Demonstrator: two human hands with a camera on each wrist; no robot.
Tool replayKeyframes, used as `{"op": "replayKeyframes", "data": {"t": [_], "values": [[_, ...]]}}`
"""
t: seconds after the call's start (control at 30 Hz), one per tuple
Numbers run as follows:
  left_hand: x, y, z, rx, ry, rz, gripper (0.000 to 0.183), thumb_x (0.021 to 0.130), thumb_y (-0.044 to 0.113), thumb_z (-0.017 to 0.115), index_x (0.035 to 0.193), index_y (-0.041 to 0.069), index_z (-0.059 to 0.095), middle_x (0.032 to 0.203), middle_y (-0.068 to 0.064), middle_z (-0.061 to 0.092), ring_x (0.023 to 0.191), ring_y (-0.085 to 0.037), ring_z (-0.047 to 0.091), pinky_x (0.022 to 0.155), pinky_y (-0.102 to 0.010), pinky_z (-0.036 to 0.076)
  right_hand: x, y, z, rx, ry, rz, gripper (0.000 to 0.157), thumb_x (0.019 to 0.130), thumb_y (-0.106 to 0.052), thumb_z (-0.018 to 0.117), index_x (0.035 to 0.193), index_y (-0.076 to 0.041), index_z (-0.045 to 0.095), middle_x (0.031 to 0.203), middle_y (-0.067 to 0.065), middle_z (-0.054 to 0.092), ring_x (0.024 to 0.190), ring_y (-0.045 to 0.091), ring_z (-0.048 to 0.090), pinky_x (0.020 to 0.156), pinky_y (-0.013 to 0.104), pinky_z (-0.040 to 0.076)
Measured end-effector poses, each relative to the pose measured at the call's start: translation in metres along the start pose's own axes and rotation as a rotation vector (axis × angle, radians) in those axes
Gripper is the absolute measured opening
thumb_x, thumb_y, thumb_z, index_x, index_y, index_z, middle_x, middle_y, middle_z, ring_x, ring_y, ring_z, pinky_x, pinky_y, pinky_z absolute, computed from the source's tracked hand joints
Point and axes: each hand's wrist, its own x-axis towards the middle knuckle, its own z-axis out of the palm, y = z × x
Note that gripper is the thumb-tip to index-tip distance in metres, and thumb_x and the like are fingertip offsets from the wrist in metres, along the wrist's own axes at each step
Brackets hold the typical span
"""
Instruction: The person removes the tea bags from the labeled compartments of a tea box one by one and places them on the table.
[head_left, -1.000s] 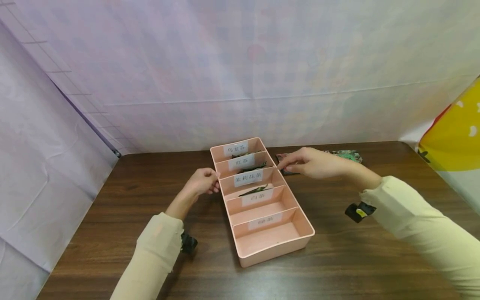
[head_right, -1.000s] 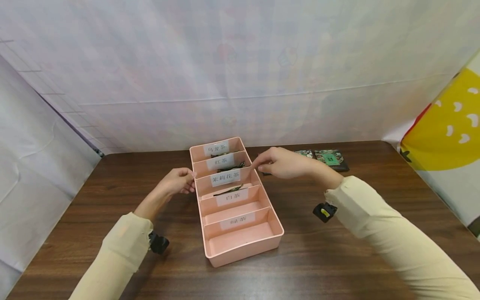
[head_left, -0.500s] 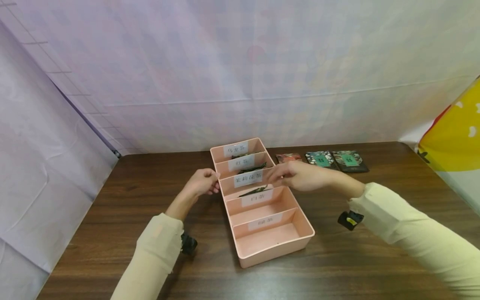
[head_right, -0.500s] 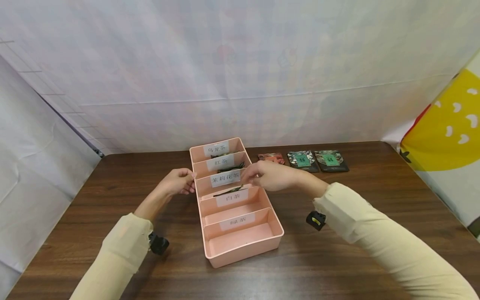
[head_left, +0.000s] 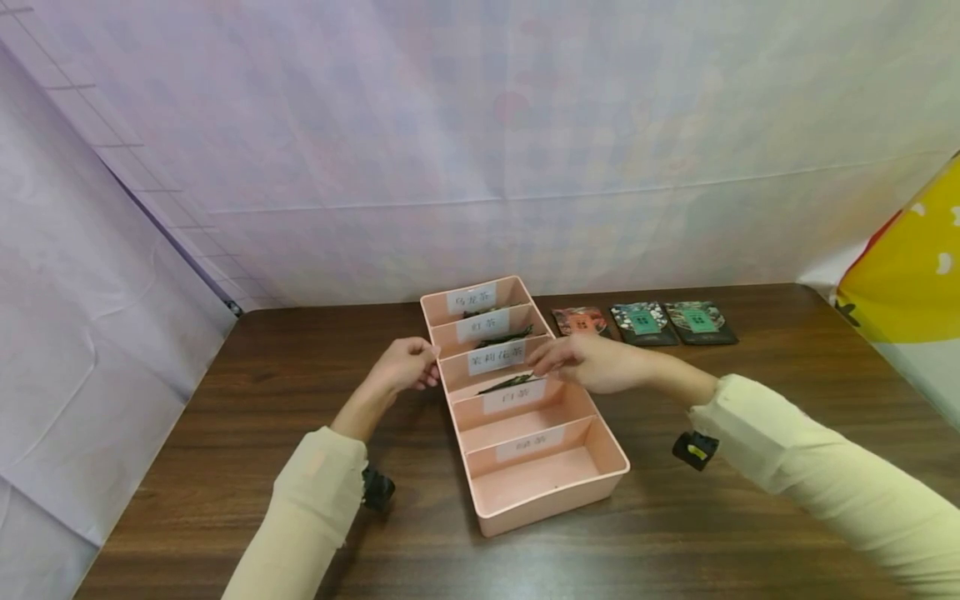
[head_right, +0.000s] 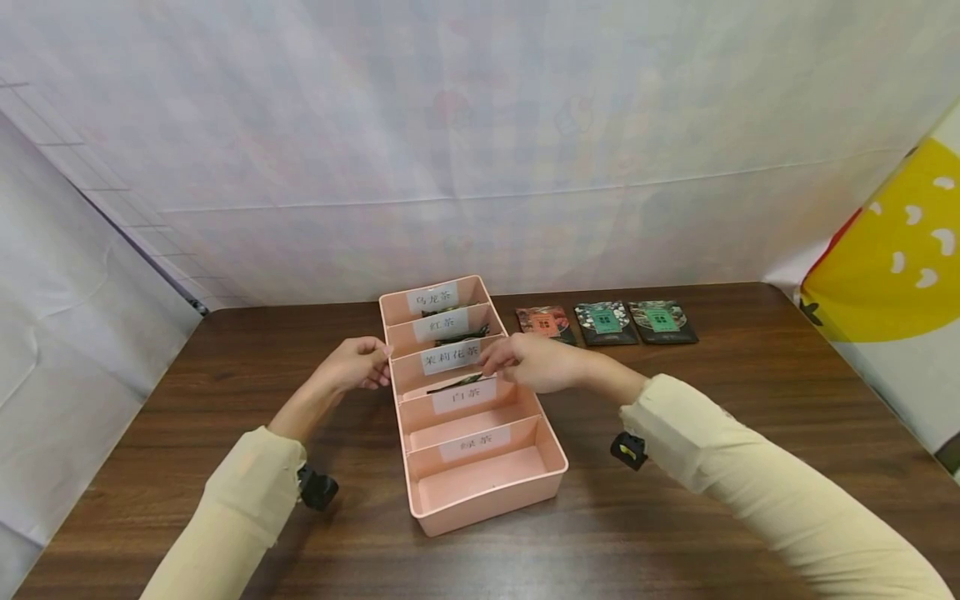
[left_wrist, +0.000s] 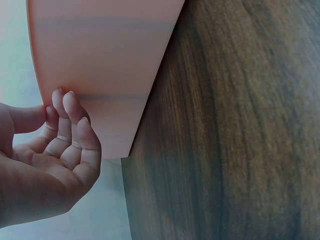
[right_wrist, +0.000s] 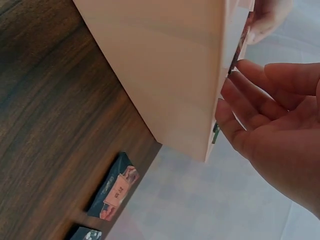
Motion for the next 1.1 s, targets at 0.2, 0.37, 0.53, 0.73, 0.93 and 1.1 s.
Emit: {"op": "replayKeyframes", "data": {"t": [0.2,0.37,0.53,0.73,0.93,1.1], "values": [[-0.0001,-0.0005,0.0004,-0.002,0.000,-0.003,0.018,0.096,0.013,0.047,0.084,0.000,0.052,0.065,-0.005,0.054,0.054,-0.010,0.053,0.053,-0.024,0.044,0.0004,0.0020,0.0040,-0.007,-0.002,0.017,0.029,0.085,0.009,0.043,0.107,0.006,0.062,0.122,0.021,0.053,0.114,0.036,0.048,0.090,0.043,0.041],[-0.0007,-0.0004,0.0005,-0.004,0.000,-0.003,0.018,0.096,0.013,0.047,0.085,0.000,0.052,0.065,-0.004,0.054,0.054,-0.010,0.053,0.053,-0.023,0.044,0.0014,0.0030,0.0060,-0.023,-0.008,0.028,0.032,0.084,0.009,0.041,0.108,0.006,0.061,0.120,0.018,0.056,0.112,0.034,0.050,0.088,0.041,0.043],[-0.0015,-0.0004,0.0003,-0.005,-0.002,0.002,0.017,0.096,0.012,0.047,0.085,0.000,0.052,0.065,-0.004,0.054,0.054,-0.010,0.053,0.053,-0.024,0.044,0.0017,0.0037,0.0076,-0.029,-0.006,0.038,0.034,0.083,0.009,0.040,0.110,0.006,0.061,0.117,0.017,0.057,0.107,0.032,0.053,0.086,0.041,0.044],[-0.0006,-0.0010,0.0002,-0.005,0.001,0.004,0.017,0.096,0.012,0.047,0.085,0.000,0.052,0.065,-0.005,0.055,0.054,-0.010,0.053,0.053,-0.024,0.045,0.0013,0.0048,0.0090,-0.043,0.030,0.025,0.028,0.087,0.006,0.044,0.109,0.007,0.061,0.116,0.018,0.058,0.109,0.034,0.052,0.088,0.042,0.043],[-0.0003,-0.0008,-0.0006,-0.006,0.001,0.005,0.017,0.096,0.012,0.047,0.086,-0.001,0.052,0.065,-0.005,0.055,0.054,-0.010,0.053,0.053,-0.023,0.045,0.0013,0.0058,0.0074,-0.044,0.070,0.006,0.024,0.089,0.004,0.046,0.108,0.008,0.061,0.115,0.019,0.057,0.112,0.036,0.049,0.091,0.044,0.041],[-0.0007,0.0002,-0.0008,-0.005,-0.002,0.006,0.017,0.096,0.012,0.047,0.086,-0.001,0.052,0.066,-0.005,0.055,0.054,-0.010,0.053,0.053,-0.024,0.045,0.0015,0.0057,0.0033,-0.022,0.092,0.012,0.022,0.090,0.003,0.047,0.107,0.008,0.061,0.117,0.021,0.056,0.113,0.037,0.049,0.091,0.043,0.041]]}}
